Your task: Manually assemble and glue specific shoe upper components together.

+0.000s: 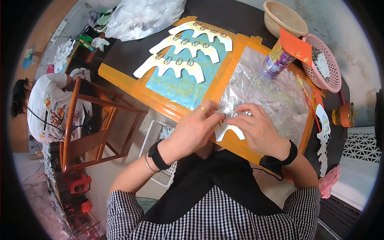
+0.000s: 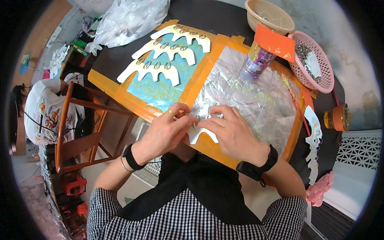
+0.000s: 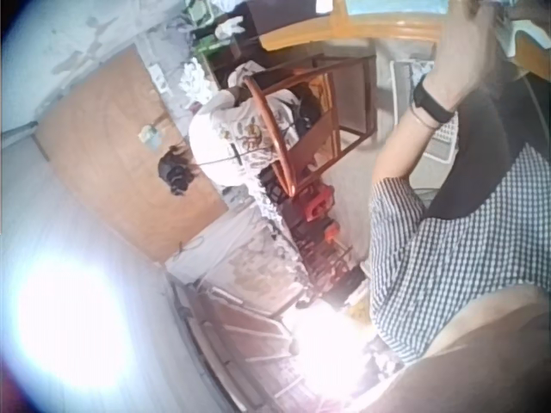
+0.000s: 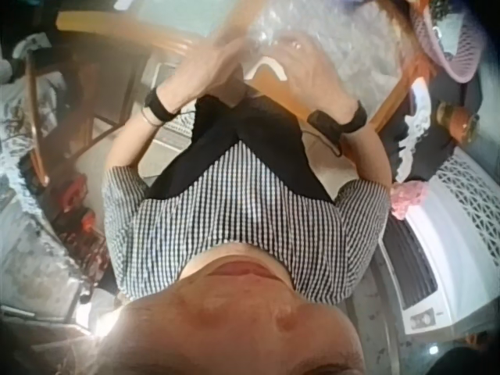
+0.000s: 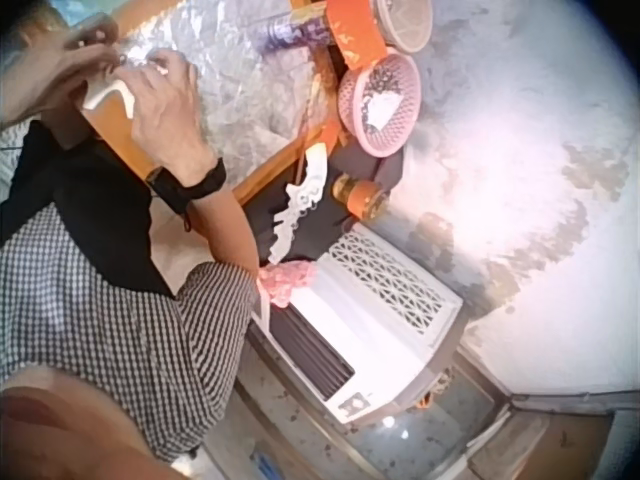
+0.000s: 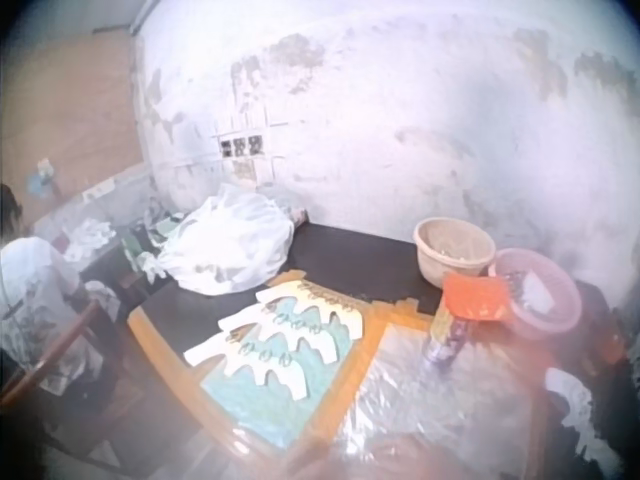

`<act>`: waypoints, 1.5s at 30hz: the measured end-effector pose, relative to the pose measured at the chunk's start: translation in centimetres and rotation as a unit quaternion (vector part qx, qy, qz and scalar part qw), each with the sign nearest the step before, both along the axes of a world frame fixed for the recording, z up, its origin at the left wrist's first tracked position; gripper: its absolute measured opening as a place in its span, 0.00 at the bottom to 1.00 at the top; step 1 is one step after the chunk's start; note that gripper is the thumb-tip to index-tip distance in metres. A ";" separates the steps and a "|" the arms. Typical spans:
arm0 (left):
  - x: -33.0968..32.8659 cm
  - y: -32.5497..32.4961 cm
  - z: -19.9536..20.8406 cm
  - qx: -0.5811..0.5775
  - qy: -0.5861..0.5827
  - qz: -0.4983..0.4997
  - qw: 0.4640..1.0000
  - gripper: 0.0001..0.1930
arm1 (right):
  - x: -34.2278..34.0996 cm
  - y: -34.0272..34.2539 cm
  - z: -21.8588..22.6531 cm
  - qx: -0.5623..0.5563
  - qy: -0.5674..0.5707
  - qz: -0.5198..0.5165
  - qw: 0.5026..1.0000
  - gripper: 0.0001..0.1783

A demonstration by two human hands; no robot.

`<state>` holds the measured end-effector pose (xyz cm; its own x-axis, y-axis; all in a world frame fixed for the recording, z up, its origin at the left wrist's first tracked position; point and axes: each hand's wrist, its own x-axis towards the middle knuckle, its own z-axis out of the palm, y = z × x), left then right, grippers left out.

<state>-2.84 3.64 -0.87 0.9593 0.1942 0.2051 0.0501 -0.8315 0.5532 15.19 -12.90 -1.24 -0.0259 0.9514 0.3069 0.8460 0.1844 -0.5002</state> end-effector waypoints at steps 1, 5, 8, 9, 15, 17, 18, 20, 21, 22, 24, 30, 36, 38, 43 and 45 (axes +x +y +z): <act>0.3 0.3 0.2 0.002 0.003 0.000 1.000 0.15 | 0.1 -0.1 -0.1 0.002 0.003 0.000 1.000 0.22; 1.7 0.9 1.4 0.019 0.058 -0.054 0.997 0.09 | 0.4 -0.3 -0.3 0.009 0.035 -0.007 0.999 0.19; 2.2 0.9 1.5 0.032 0.082 -0.069 0.994 0.07 | 0.4 -0.3 -0.4 0.016 0.032 -0.003 0.999 0.19; 2.4 0.9 1.4 0.041 0.095 -0.068 0.992 0.06 | 0.5 -0.3 -0.4 0.020 0.032 0.002 0.999 0.18; 1.6 -1.6 1.1 0.198 0.089 -0.022 0.976 0.13 | 0.1 -0.4 0.3 0.012 0.030 0.000 0.999 0.17; 0.4 -3.0 0.2 0.234 0.089 -0.005 0.968 0.15 | 0.2 -0.2 0.1 0.012 0.011 0.007 1.000 0.17; -0.1 -3.3 -0.1 0.211 0.051 0.010 0.976 0.13 | 0.1 -0.2 0.1 0.014 -0.011 0.015 1.000 0.17; -0.9 -3.6 -1.1 0.163 -0.009 0.037 0.986 0.11 | -0.2 -0.2 0.1 0.007 -0.027 0.023 0.999 0.17; -1.0 -3.7 -1.6 0.162 -0.010 0.040 0.986 0.11 | -0.3 -0.2 0.1 0.002 -0.043 0.029 0.999 0.17; -1.2 -3.9 -2.0 0.140 -0.042 0.058 0.988 0.12 | -0.5 -0.2 0.2 0.001 -0.044 0.032 0.999 0.17; -1.5 -3.8 -2.6 0.118 -0.074 0.080 0.987 0.13 | -0.7 -0.2 0.6 -0.005 -0.058 0.031 0.998 0.17; -1.4 -3.7 -0.6 -0.231 -0.048 0.158 0.959 0.13 | -1.3 -0.5 0.3 0.002 -0.092 0.027 0.995 0.20; -1.0 -3.6 -0.5 -0.157 0.000 0.169 0.973 0.08 | -1.7 -0.8 0.2 -0.007 -0.119 0.021 0.993 0.23; -0.9 -3.7 -0.3 -0.147 0.003 0.173 0.974 0.07 | -2.2 -1.2 0.3 -0.014 -0.138 0.014 0.990 0.24; -0.5 -3.5 -0.1 -0.098 0.005 0.161 0.982 0.06 | -2.6 -1.6 0.5 -0.045 -0.152 0.007 0.987 0.26; -0.2 -3.4 -0.1 -0.130 0.037 0.174 0.975 0.06 | -2.5 -1.7 0.3 -0.053 -0.154 0.007 0.987 0.26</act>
